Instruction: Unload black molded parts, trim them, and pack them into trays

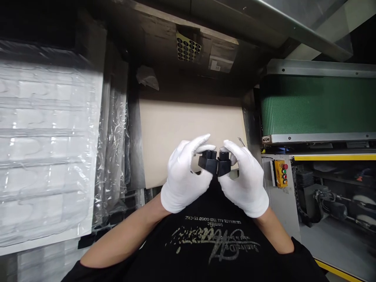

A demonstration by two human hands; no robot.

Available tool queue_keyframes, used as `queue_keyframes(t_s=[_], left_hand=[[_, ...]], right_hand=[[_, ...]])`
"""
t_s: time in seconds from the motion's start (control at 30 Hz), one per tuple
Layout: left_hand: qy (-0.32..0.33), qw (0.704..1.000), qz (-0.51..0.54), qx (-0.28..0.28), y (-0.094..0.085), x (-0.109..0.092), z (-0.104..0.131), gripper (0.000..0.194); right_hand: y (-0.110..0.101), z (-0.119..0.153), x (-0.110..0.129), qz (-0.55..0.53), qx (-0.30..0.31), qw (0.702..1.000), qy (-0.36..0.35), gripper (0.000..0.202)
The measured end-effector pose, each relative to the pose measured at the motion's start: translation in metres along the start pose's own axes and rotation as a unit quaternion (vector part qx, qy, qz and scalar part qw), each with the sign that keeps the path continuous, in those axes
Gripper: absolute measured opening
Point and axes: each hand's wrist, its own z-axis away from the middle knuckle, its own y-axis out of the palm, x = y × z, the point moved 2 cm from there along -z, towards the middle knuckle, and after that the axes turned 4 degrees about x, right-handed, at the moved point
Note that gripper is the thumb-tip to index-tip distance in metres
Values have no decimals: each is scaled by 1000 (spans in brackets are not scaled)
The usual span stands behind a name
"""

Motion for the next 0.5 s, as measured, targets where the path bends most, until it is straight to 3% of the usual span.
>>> queue_keyframes(t_s=[0.2, 0.37, 0.5], left_hand=[[-33, 998, 54, -5, 7, 6, 11, 56], [-4, 1000, 8, -5, 5, 1, 9, 50], [-2, 1000, -18, 13, 2, -3, 8, 57]], right_hand=[[1, 3, 4, 10, -2, 1000, 12, 68], [2, 7, 1, 27, 3, 1000, 8, 64], [4, 8, 0, 39, 13, 999, 9, 61]])
